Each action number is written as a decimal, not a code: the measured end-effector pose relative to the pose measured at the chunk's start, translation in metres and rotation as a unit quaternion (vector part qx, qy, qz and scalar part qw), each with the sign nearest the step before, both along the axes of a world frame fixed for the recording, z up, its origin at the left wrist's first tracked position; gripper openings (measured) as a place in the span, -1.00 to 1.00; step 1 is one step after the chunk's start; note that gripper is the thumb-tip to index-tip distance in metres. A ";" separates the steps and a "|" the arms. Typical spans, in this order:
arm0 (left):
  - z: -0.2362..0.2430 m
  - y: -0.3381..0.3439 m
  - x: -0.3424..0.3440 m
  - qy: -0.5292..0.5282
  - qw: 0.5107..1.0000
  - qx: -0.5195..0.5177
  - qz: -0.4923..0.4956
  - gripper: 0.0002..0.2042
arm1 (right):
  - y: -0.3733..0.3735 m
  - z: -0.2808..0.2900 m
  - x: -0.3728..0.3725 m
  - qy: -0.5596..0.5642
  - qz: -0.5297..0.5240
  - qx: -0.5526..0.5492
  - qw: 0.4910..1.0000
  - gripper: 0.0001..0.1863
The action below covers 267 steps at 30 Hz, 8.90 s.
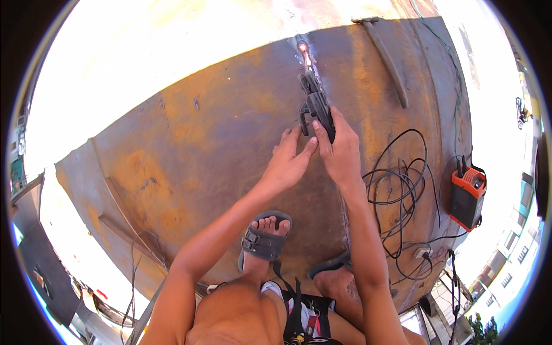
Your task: The person sits on a large metal sheet and uses a welding torch to join a seam. They insert a welding rod, create an arc, and move the torch along the joint to deposit weld material. The person occasionally pauses to adjust the rod or inspect the weld.
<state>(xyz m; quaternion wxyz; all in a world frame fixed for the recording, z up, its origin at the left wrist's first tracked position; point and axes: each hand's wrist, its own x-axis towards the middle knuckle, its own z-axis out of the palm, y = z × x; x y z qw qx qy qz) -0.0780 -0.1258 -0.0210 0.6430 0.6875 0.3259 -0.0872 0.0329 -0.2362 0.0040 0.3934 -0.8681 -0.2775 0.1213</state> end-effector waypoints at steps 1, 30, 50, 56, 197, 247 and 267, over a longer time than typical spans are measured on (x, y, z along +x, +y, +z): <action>0.001 0.000 -0.001 0.011 1.000 -0.010 0.009 -0.23 | 0.003 0.000 -0.002 -0.007 0.002 0.000 1.000 -0.47; 0.024 0.008 0.006 -0.030 0.987 -0.129 0.089 -0.27 | 0.038 0.009 -0.007 -0.035 -0.008 -0.100 0.994 -0.47; 0.027 0.010 0.008 -0.043 0.993 -0.090 0.068 -0.31 | 0.038 0.005 -0.004 -0.043 -0.002 -0.094 0.995 -0.48; 0.031 0.009 0.009 -0.036 0.991 -0.102 0.074 -0.31 | 0.039 0.008 -0.004 -0.029 -0.004 -0.098 0.995 -0.48; 0.002 0.009 0.015 -0.070 0.995 -0.064 -0.039 -0.20 | 0.012 -0.002 0.028 0.041 -0.038 -0.064 0.996 0.03; 0.001 0.008 0.010 -0.085 0.994 -0.063 -0.034 -0.18 | 0.021 0.008 0.025 0.065 -0.059 -0.041 0.995 -0.12; 0.004 0.008 0.011 -0.092 0.993 -0.067 -0.023 -0.19 | 0.020 -0.001 0.026 0.058 -0.050 -0.044 0.996 -0.06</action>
